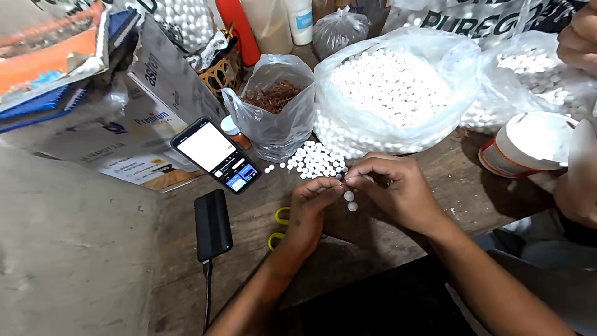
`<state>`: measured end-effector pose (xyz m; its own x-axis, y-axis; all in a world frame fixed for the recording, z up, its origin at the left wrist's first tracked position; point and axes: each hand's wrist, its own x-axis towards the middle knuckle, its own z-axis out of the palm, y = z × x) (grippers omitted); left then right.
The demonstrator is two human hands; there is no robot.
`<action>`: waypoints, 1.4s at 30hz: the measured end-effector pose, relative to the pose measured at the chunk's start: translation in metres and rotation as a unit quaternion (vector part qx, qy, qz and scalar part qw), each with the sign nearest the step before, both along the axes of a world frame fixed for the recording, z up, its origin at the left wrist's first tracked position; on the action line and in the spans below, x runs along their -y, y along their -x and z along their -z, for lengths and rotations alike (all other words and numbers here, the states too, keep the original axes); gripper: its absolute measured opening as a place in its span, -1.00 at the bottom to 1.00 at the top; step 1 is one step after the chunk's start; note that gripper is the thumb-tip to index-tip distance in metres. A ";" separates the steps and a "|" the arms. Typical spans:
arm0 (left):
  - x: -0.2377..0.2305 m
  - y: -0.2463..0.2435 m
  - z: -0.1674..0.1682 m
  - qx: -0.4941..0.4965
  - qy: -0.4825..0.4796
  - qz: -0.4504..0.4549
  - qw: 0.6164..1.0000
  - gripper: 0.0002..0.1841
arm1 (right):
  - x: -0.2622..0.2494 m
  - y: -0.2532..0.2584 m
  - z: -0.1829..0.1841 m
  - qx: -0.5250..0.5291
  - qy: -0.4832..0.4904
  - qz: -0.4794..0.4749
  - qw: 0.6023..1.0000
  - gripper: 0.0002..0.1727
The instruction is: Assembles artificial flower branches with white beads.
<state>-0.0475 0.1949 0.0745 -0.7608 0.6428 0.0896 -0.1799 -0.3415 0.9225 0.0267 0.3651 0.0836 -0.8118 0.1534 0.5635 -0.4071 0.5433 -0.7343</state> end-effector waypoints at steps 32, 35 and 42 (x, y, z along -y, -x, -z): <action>0.002 0.010 0.009 -0.175 -0.008 -0.010 0.984 -0.89 | -0.007 -0.005 0.008 -0.035 0.008 -0.054 0.998 -0.78; 0.002 0.010 0.007 -0.163 -0.005 -0.010 0.987 -0.88 | -0.008 -0.002 0.007 -0.034 0.003 -0.058 0.998 -0.81; 0.004 0.011 0.010 -0.235 0.020 -0.032 0.971 -0.90 | -0.009 0.000 0.002 -0.012 0.000 -0.060 0.998 -0.80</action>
<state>-0.0590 0.1913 0.0644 -0.6811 0.6049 0.4126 0.2840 -0.3011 0.9103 0.0270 0.3737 0.0814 -0.8105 0.0559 0.5830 -0.4870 0.4888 -0.7239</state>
